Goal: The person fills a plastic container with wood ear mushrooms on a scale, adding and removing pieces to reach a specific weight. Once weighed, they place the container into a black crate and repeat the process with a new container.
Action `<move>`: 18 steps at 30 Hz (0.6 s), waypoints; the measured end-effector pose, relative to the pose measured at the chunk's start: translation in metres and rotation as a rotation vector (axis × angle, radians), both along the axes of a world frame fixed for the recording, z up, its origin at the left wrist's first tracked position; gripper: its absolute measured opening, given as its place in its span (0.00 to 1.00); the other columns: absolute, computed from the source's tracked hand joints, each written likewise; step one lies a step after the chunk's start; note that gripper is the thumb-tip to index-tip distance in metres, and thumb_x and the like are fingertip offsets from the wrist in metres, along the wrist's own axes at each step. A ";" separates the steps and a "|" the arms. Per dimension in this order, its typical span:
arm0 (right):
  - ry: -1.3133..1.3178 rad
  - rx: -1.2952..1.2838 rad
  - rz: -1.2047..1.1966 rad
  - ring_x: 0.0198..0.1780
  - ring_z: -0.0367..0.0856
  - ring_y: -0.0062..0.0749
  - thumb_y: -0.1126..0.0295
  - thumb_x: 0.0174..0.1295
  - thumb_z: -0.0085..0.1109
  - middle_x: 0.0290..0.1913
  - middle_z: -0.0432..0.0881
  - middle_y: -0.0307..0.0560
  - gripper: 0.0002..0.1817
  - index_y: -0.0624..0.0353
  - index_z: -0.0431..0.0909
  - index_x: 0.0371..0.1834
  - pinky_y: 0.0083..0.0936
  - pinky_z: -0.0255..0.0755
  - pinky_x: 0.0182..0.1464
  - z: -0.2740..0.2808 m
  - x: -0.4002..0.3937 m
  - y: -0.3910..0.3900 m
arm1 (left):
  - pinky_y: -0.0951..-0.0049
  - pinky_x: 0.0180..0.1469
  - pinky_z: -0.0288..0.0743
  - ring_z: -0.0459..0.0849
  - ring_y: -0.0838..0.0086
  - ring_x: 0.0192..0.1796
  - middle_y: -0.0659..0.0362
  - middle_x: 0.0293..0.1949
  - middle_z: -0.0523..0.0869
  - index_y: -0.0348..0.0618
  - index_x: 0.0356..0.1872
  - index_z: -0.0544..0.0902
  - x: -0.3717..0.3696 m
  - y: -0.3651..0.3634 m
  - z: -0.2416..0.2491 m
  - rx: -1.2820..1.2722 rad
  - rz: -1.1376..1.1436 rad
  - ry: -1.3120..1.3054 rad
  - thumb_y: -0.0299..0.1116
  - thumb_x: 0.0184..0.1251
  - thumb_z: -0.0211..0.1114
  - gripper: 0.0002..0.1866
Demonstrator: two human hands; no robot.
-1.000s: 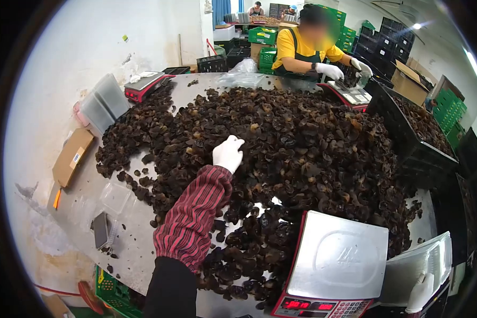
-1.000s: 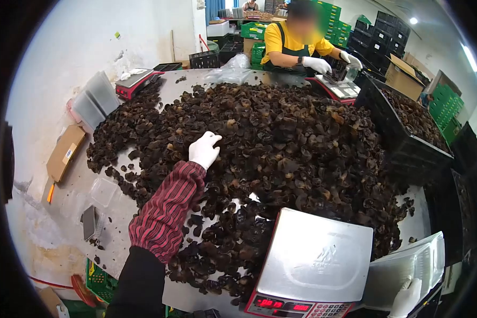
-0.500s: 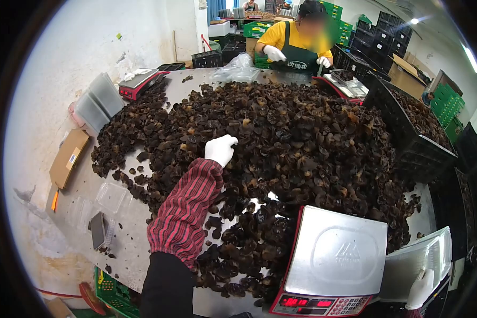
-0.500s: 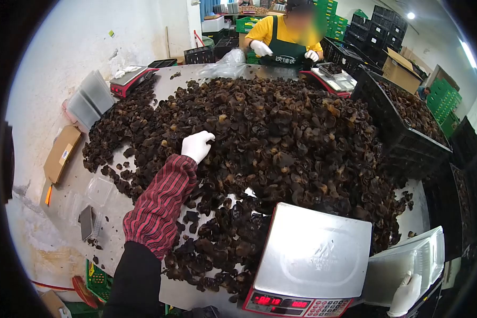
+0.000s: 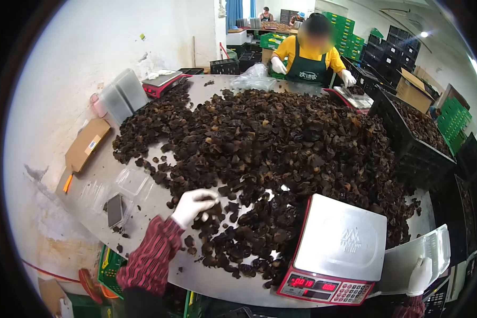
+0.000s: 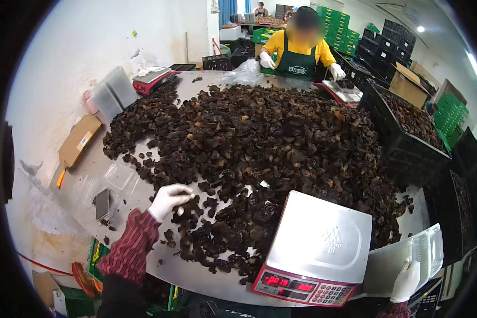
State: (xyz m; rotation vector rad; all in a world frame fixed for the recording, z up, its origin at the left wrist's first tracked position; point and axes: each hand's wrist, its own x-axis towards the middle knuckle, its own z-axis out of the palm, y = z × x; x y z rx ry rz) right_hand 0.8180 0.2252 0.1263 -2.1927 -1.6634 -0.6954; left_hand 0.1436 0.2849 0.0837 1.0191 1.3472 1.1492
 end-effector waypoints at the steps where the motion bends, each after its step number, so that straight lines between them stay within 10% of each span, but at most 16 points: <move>1: 0.009 0.001 -0.005 0.31 0.69 0.53 0.68 0.65 0.52 0.27 0.68 0.56 0.13 0.65 0.66 0.27 0.40 0.63 0.34 -0.001 0.001 0.000 | 0.83 0.23 0.71 0.78 0.81 0.22 0.58 0.37 0.85 0.34 0.44 0.80 -0.009 -0.027 0.003 -0.040 0.018 0.020 0.23 0.60 0.62 0.11; 12: -0.010 -0.003 -0.014 0.32 0.71 0.53 0.65 0.66 0.52 0.28 0.71 0.57 0.14 0.64 0.68 0.27 0.41 0.65 0.35 -0.005 0.007 0.005 | 0.69 0.35 0.81 0.85 0.67 0.34 0.52 0.50 0.83 0.55 0.56 0.79 -0.133 -0.279 -0.015 -0.906 -0.147 0.739 0.42 0.52 0.71 0.27; 18: 0.019 0.028 -0.001 0.31 0.71 0.53 0.64 0.66 0.51 0.27 0.70 0.56 0.15 0.63 0.68 0.27 0.42 0.65 0.35 -0.004 0.006 0.004 | 0.64 0.50 0.75 0.83 0.57 0.45 0.51 0.41 0.85 0.51 0.44 0.85 -0.082 -0.196 -0.005 -0.186 -0.199 1.112 0.43 0.58 0.63 0.15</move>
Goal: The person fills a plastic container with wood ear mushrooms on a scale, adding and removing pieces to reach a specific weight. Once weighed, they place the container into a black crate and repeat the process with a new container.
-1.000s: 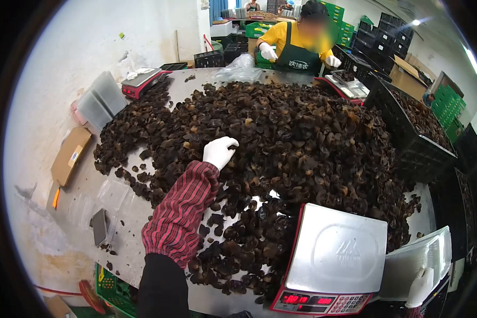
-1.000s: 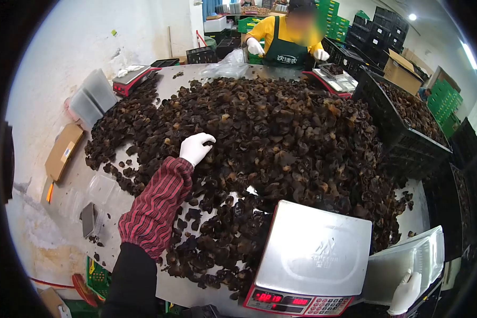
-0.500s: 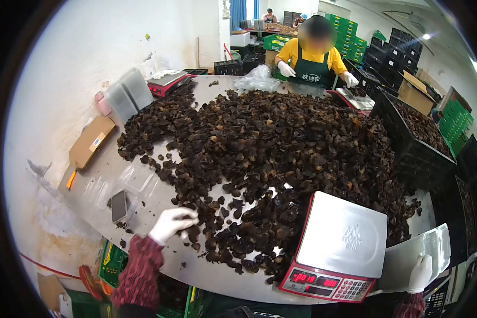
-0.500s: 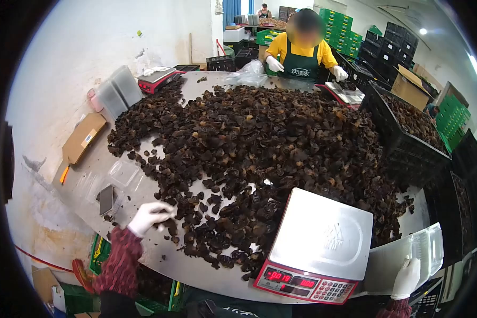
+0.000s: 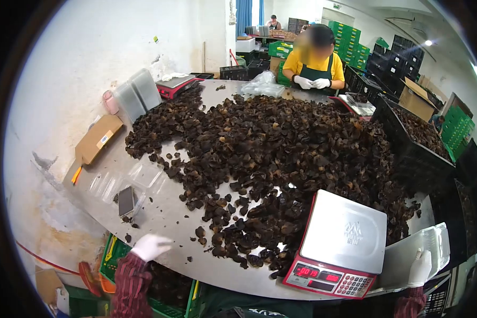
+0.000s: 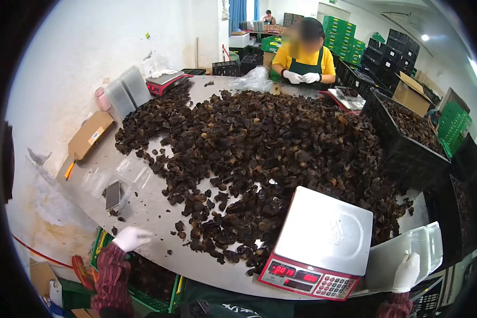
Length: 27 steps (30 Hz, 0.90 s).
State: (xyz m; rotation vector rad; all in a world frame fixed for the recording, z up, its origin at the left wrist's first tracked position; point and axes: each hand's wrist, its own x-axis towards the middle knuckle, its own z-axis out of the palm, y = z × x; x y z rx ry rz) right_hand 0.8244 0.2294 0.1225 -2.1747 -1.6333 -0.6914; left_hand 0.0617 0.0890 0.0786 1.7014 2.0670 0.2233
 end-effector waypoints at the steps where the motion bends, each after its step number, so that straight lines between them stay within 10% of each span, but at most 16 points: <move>1: -0.023 0.003 0.014 0.31 0.71 0.56 0.64 0.66 0.51 0.27 0.71 0.58 0.15 0.64 0.67 0.27 0.43 0.65 0.34 0.003 -0.005 -0.001 | 0.64 0.50 0.75 0.82 0.58 0.46 0.51 0.43 0.85 0.50 0.47 0.84 0.011 0.029 -0.003 0.124 -0.130 -0.060 0.42 0.60 0.62 0.16; 7: -0.060 0.033 0.005 0.30 0.70 0.53 0.65 0.65 0.52 0.26 0.69 0.56 0.14 0.63 0.66 0.26 0.42 0.65 0.34 -0.001 -0.008 -0.002 | 0.68 0.60 0.69 0.77 0.63 0.57 0.51 0.53 0.79 0.47 0.55 0.78 0.112 0.217 -0.014 0.404 -0.404 -0.442 0.37 0.59 0.64 0.21; 11: -0.067 0.039 0.021 0.30 0.71 0.54 0.66 0.65 0.53 0.26 0.69 0.57 0.14 0.63 0.66 0.26 0.42 0.65 0.34 0.002 -0.010 -0.004 | 0.60 0.65 0.63 0.67 0.51 0.64 0.46 0.63 0.68 0.60 0.64 0.69 0.163 0.310 -0.040 0.597 -0.244 -0.112 0.42 0.53 0.68 0.34; 15: -0.089 0.048 0.027 0.30 0.71 0.54 0.65 0.64 0.53 0.26 0.70 0.57 0.14 0.63 0.66 0.27 0.42 0.65 0.34 0.002 -0.012 -0.005 | 0.60 0.64 0.66 0.70 0.53 0.62 0.47 0.64 0.67 0.66 0.67 0.65 0.175 0.330 -0.055 0.417 -0.162 -0.018 0.42 0.51 0.68 0.38; 19: -0.100 0.009 0.021 0.31 0.71 0.54 0.66 0.64 0.53 0.27 0.70 0.56 0.13 0.63 0.66 0.27 0.42 0.65 0.34 0.006 -0.014 -0.005 | 0.65 0.49 0.71 0.78 0.56 0.44 0.52 0.37 0.78 0.48 0.49 0.80 0.150 0.318 -0.083 0.591 -0.101 -0.336 0.22 0.41 0.59 0.26; 24: -0.078 0.003 -0.001 0.32 0.71 0.53 0.67 0.65 0.53 0.27 0.69 0.55 0.13 0.63 0.66 0.27 0.42 0.64 0.34 0.006 -0.018 -0.007 | 0.65 0.60 0.68 0.77 0.59 0.55 0.52 0.52 0.80 0.51 0.55 0.79 0.110 0.265 -0.034 0.002 -0.606 -0.330 0.33 0.51 0.68 0.26; 27: -0.081 -0.011 -0.003 0.31 0.70 0.52 0.68 0.64 0.53 0.27 0.68 0.55 0.12 0.63 0.65 0.27 0.41 0.64 0.34 0.004 -0.017 -0.007 | 0.65 0.62 0.67 0.74 0.58 0.61 0.48 0.57 0.76 0.50 0.58 0.77 0.111 0.261 -0.019 0.072 -0.678 -0.191 0.41 0.56 0.68 0.26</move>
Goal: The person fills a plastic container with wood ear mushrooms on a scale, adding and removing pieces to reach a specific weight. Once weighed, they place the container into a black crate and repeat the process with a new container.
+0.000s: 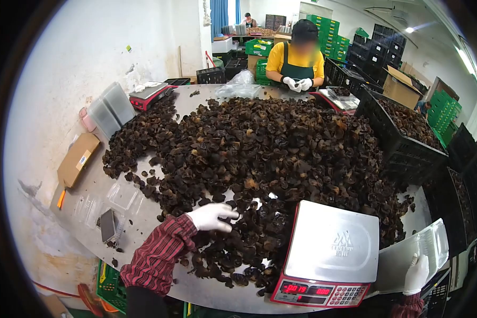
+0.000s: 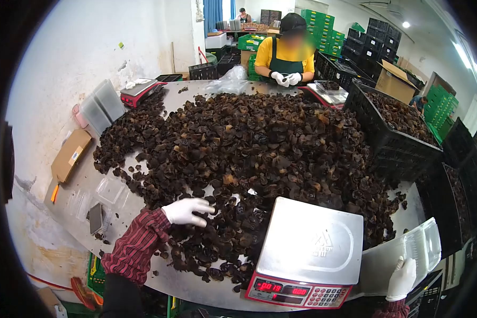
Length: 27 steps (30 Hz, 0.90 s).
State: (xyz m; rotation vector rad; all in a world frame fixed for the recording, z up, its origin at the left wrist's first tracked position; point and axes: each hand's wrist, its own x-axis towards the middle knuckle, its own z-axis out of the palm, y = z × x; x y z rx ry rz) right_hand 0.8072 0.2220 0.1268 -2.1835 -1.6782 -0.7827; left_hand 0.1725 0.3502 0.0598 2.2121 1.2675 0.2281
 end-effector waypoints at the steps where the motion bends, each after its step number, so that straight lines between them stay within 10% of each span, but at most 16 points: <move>1: -0.018 -0.004 -0.013 0.31 0.70 0.52 0.68 0.64 0.54 0.27 0.68 0.55 0.12 0.63 0.65 0.27 0.41 0.64 0.34 0.000 0.001 0.000 | 0.66 0.61 0.69 0.75 0.59 0.60 0.48 0.57 0.76 0.49 0.57 0.77 0.004 0.011 -0.001 0.066 0.039 -0.033 0.39 0.57 0.67 0.25; 7: -0.019 0.012 -0.001 0.30 0.70 0.51 0.68 0.63 0.54 0.26 0.67 0.54 0.13 0.63 0.64 0.26 0.41 0.63 0.33 0.002 -0.003 -0.001 | 0.63 0.57 0.71 0.76 0.54 0.54 0.48 0.54 0.75 0.52 0.57 0.76 0.063 0.106 -0.037 0.592 0.430 -0.112 0.29 0.56 0.63 0.24; 11: -0.021 0.010 -0.004 0.30 0.69 0.52 0.68 0.63 0.55 0.26 0.67 0.54 0.13 0.63 0.65 0.26 0.41 0.63 0.34 0.002 -0.002 -0.002 | 0.60 0.48 0.73 0.77 0.54 0.46 0.49 0.42 0.75 0.48 0.39 0.83 0.107 0.123 -0.068 0.352 0.460 0.036 0.21 0.49 0.59 0.15; 21: -0.014 -0.029 -0.013 0.32 0.70 0.53 0.69 0.64 0.53 0.28 0.68 0.57 0.12 0.65 0.66 0.29 0.41 0.64 0.34 0.001 0.003 -0.002 | 0.66 0.56 0.70 0.75 0.58 0.53 0.53 0.47 0.78 0.45 0.39 0.83 0.110 0.021 0.005 0.297 0.057 -0.586 0.15 0.44 0.52 0.20; 24: -0.011 -0.029 -0.008 0.32 0.70 0.53 0.69 0.65 0.53 0.28 0.68 0.57 0.12 0.65 0.66 0.29 0.41 0.64 0.34 0.002 0.001 -0.002 | 0.76 0.43 0.74 0.80 0.78 0.38 0.61 0.36 0.83 0.39 0.32 0.83 0.067 0.035 0.002 0.167 0.359 -0.793 0.16 0.44 0.53 0.15; 27: -0.005 -0.024 -0.010 0.32 0.70 0.53 0.69 0.65 0.53 0.28 0.68 0.57 0.12 0.65 0.66 0.29 0.41 0.64 0.34 0.000 0.002 -0.001 | 0.77 0.41 0.75 0.81 0.77 0.36 0.59 0.32 0.84 0.34 0.31 0.82 0.025 0.042 0.004 0.057 0.585 -0.765 0.15 0.42 0.49 0.16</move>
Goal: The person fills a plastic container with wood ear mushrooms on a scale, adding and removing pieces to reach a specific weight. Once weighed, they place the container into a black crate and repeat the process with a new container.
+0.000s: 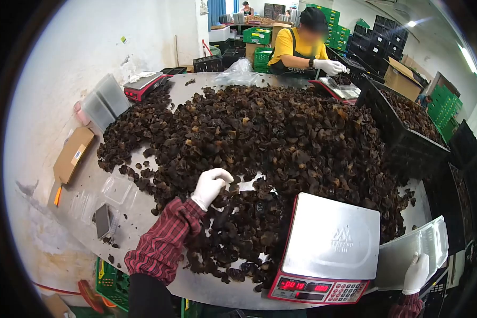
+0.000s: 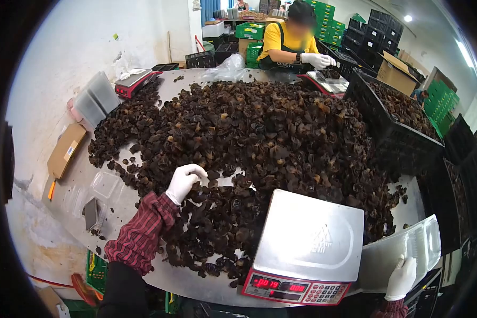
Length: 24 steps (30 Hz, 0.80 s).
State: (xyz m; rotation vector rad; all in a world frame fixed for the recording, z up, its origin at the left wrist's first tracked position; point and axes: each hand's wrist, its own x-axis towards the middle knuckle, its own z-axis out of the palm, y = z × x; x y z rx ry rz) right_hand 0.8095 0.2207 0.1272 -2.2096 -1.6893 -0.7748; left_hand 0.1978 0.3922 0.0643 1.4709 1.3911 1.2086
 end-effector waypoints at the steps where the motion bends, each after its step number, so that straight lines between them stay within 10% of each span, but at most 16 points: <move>1: 0.001 -0.002 0.000 0.32 0.70 0.53 0.69 0.65 0.53 0.28 0.68 0.57 0.12 0.65 0.66 0.29 0.41 0.64 0.34 0.000 0.000 0.000 | 0.76 0.42 0.75 0.81 0.76 0.36 0.58 0.32 0.84 0.36 0.33 0.83 -0.003 -0.001 -0.005 -0.064 -0.013 -0.003 0.17 0.45 0.51 0.15; 9: 0.002 0.015 0.013 0.31 0.71 0.53 0.67 0.65 0.52 0.26 0.69 0.56 0.13 0.64 0.65 0.27 0.41 0.64 0.34 0.002 -0.003 0.001 | 0.67 0.53 0.74 0.78 0.62 0.53 0.58 0.56 0.75 0.60 0.62 0.72 0.052 -0.029 -0.019 0.063 -0.279 0.792 0.45 0.61 0.61 0.26; 13: -0.024 0.025 0.026 0.31 0.71 0.54 0.66 0.66 0.52 0.27 0.69 0.56 0.14 0.63 0.66 0.27 0.42 0.65 0.34 0.001 0.000 0.001 | 0.67 0.49 0.75 0.82 0.64 0.47 0.60 0.40 0.84 0.55 0.40 0.86 0.055 -0.025 -0.015 -0.212 -0.669 0.994 0.37 0.58 0.61 0.10; 24: -0.026 0.078 0.076 0.30 0.72 0.55 0.65 0.66 0.52 0.26 0.70 0.57 0.14 0.63 0.66 0.27 0.43 0.66 0.33 0.005 -0.008 0.002 | 0.63 0.43 0.77 0.81 0.60 0.44 0.56 0.45 0.76 0.57 0.56 0.75 0.104 -0.053 -0.018 0.074 -0.484 0.893 0.36 0.57 0.65 0.23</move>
